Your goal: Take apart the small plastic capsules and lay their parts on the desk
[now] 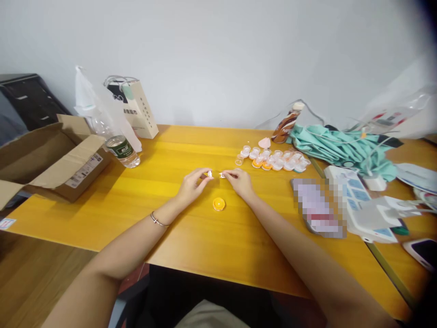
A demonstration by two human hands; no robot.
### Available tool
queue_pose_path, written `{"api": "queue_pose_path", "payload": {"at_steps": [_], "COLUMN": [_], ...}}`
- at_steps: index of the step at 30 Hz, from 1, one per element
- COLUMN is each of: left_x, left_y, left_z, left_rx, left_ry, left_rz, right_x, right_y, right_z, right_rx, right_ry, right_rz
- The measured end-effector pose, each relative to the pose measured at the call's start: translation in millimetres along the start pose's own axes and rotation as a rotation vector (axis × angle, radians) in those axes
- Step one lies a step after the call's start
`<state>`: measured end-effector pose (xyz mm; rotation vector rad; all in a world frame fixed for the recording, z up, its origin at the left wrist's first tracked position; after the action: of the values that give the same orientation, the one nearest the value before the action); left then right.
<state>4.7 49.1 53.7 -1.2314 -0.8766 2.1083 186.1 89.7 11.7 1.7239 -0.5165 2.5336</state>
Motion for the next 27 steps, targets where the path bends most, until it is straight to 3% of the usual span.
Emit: {"api": "queue_pose_path", "payload": {"at_steps": [10, 19, 22, 27], "left_x": [7.7, 6.9, 1.8, -5.1], "left_y": [2.8, 6.6, 6.4, 7.8], "left_z": [-6.1, -10.1, -11.7, -17.0], "left_rx": [0.051, 0.091, 0.118, 0.16], "left_ry": [0.008, 0.073, 0.137, 0.267], "left_rz": [0.066, 0.113, 0.123, 0.237], "right_x": [-4.1, 2.7, 3.3, 17.4], "right_y": [-16.8, -4.7, 11.7, 44.2], "right_z": [-19.3, 7.1, 10.1, -4.2], "right_rx": [-0.037, -0.114, -0.076, 0.109], "right_ry": [0.118, -0.027, -0.184, -0.446], "right_rz": [0.071, 0.008, -0.032, -0.072]}}
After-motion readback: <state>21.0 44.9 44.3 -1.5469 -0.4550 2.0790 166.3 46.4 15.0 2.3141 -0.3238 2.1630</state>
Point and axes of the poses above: each hand's wrist, its own y-axis away from the middle knuckle, its own z-axis out of the back of the hand, x = y × z, the point moved 5 cm from there along -y, towards the middle knuckle, and after that the axes turned 9 degrees about -x, right-handed, at the moved point
